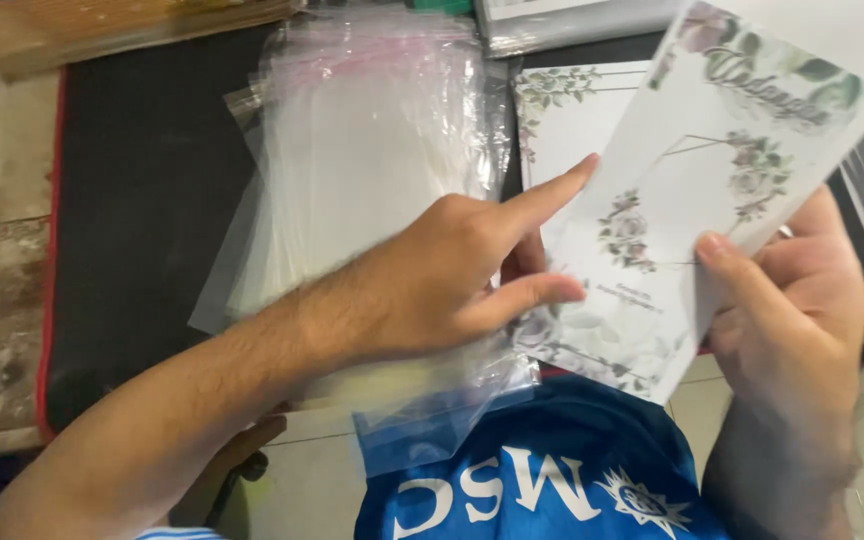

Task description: The person places paper invitations into clear plastic sleeves by hand, handling them one at a time and smoothing them out.

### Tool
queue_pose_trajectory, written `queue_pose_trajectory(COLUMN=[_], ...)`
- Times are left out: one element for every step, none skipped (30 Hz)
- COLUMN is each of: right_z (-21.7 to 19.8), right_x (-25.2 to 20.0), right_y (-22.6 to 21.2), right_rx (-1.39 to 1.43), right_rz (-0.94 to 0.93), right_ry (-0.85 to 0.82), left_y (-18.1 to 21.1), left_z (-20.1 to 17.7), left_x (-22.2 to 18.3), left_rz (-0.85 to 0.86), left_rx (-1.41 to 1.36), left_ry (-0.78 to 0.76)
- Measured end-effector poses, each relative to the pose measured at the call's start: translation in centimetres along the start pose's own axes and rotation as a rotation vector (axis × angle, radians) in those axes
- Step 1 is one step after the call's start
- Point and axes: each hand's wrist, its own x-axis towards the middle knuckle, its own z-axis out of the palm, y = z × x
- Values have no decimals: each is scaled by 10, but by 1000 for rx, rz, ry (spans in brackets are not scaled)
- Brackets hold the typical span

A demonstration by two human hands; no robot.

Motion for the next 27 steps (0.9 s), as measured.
queue_pose_trajectory(right_z=[-2,-3,-23,-43,-62,-90,-118,-147,-138,-131,-125,-124,-124,-124,-117,-110,-103,-109,-116,-122,-122,-121,-121,-126,-132,-138,-142], right_x=[-1,-2,-1,0,2,1,1,0,4,6,8,9,10,10,6,1,-3,-1,2,5,3,2,0,1,2,3,6], right_y=[-1,-1,16,33,50,76,101,127,122,117,112,113,115,116,108,100,91,98,105,112,107,102,96,102,107,112,117], right_rx=[-8,-15,-9,-189,-370,-368,-761,-1115,-1108,-984,-852,-850,-948,-1046,-1046,-1124,-1201,-1203,-1073,-941,-942,-1074,-1205,-1208,-1170,-1132,-1134], right_rz=[34,69,70,207,344,341,-109,-571,-579,-660,-737,-737,-871,-1005,-1003,-1005,-1006,-1006,-914,-823,-823,-868,-911,-910,-801,-693,-691], right_ry=[86,169,146,262,372,352,160,-62,-74,-185,-293,-300,-242,-177,-181,-154,-126,-126,-185,-240,-239,-208,-178,-174,-167,-161,-158], left_y=[2,5,-3,-12,-20,-30,-40,-49,-61,-72,-84,-83,-82,-81,-74,-67,-61,-65,-70,-74,-81,-88,-95,-94,-93,-92,-94], left_z=[-8,-16,-28,-41,-54,-63,-73,-83,-88,-93,-98,-100,-102,-104,-105,-106,-107,-108,-108,-109,-109,-109,-110,-110,-110,-110,-111], left_x=[0,-1,-2,-4,-6,-8,-11,-13,-14,-14,-14,-16,-16,-15,-18,-20,-22,-22,-22,-21,-22,-23,-24,-24,-24,-24,-23], left_rz=[14,21,4,-175,-358,-376,-511,-644,-657,-738,-818,-825,-843,-855,-857,-831,-804,-802,-762,-720,-718,-662,-606,-602,-557,-513,-510], left_rx=[185,372,380,649,915,920,976,1027,1029,1010,989,986,930,874,871,781,691,690,650,612,612,598,583,584,565,545,544], left_ry=[61,119,133,151,164,174,231,287,294,296,299,300,292,282,282,318,354,354,385,416,415,445,473,471,506,540,537])
